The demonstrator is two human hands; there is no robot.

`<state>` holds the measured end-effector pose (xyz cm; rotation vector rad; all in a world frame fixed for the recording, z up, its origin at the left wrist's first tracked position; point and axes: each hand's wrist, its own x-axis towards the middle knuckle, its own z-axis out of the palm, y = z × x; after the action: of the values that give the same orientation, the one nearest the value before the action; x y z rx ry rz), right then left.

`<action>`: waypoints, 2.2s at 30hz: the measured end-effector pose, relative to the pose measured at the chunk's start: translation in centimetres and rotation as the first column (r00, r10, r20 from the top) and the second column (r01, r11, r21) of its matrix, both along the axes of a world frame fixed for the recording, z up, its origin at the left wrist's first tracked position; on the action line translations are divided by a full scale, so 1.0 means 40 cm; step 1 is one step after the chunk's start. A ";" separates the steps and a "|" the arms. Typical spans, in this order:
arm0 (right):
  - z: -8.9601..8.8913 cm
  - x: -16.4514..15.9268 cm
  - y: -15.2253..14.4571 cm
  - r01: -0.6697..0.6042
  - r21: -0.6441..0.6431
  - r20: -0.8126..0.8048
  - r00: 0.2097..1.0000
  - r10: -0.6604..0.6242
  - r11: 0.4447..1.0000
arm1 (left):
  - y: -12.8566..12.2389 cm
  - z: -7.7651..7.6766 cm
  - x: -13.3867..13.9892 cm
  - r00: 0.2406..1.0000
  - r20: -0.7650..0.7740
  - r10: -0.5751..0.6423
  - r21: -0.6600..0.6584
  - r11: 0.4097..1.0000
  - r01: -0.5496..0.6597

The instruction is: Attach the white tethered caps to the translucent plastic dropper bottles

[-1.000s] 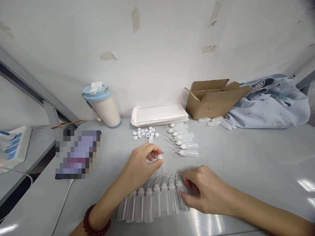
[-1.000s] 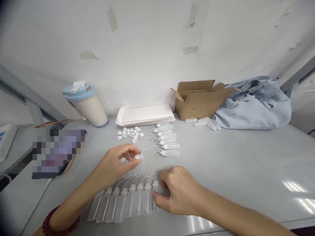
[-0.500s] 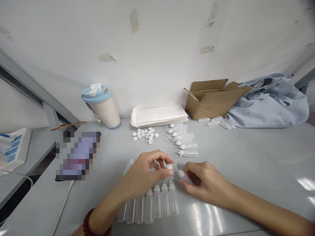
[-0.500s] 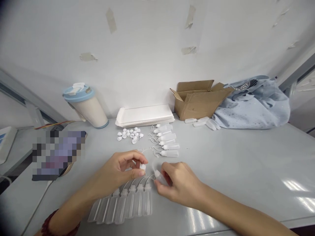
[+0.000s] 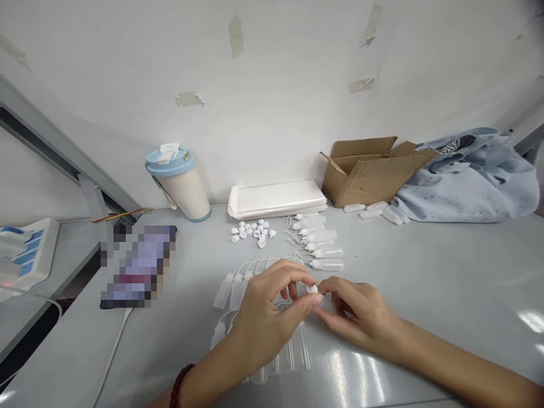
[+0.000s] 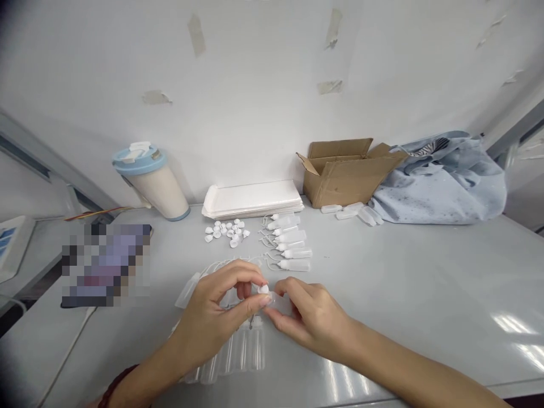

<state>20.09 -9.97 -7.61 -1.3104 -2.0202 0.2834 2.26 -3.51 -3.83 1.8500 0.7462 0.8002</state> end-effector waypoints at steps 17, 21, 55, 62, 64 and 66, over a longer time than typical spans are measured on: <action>0.001 0.000 0.007 0.022 0.128 0.012 1.000 -0.023 0.992 | 0.027 0.007 -0.009 0.984 -0.177 0.028 -0.176 0.983 -0.060; 0.004 0.002 0.008 0.029 0.137 -0.003 1.000 -0.029 0.990 | 0.037 0.000 -0.014 0.983 -0.174 0.062 -0.158 0.983 -0.090; 0.035 -0.001 0.012 -0.013 -0.352 -0.396 0.908 -0.137 0.936 | 0.049 0.009 -0.024 0.963 -0.160 -0.216 -0.299 0.941 0.161; 0.038 -0.003 0.011 -0.006 -0.328 -0.404 0.905 -0.134 0.945 | 0.045 0.002 -0.023 0.956 -0.228 -0.184 -0.342 0.934 0.098; 0.037 -0.002 0.009 0.012 -0.313 -0.392 0.909 -0.141 0.950 | 0.041 0.002 -0.020 0.959 -0.225 -0.173 -0.358 0.930 0.084; 0.037 -0.001 0.008 0.009 -0.325 -0.404 0.903 -0.148 0.946 | 0.038 0.003 -0.018 0.958 -0.232 -0.167 -0.348 0.934 0.079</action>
<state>20.06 -9.66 -6.12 -1.3748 -1.5883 0.8113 1.56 -1.97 -3.72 1.6842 0.8611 0.3248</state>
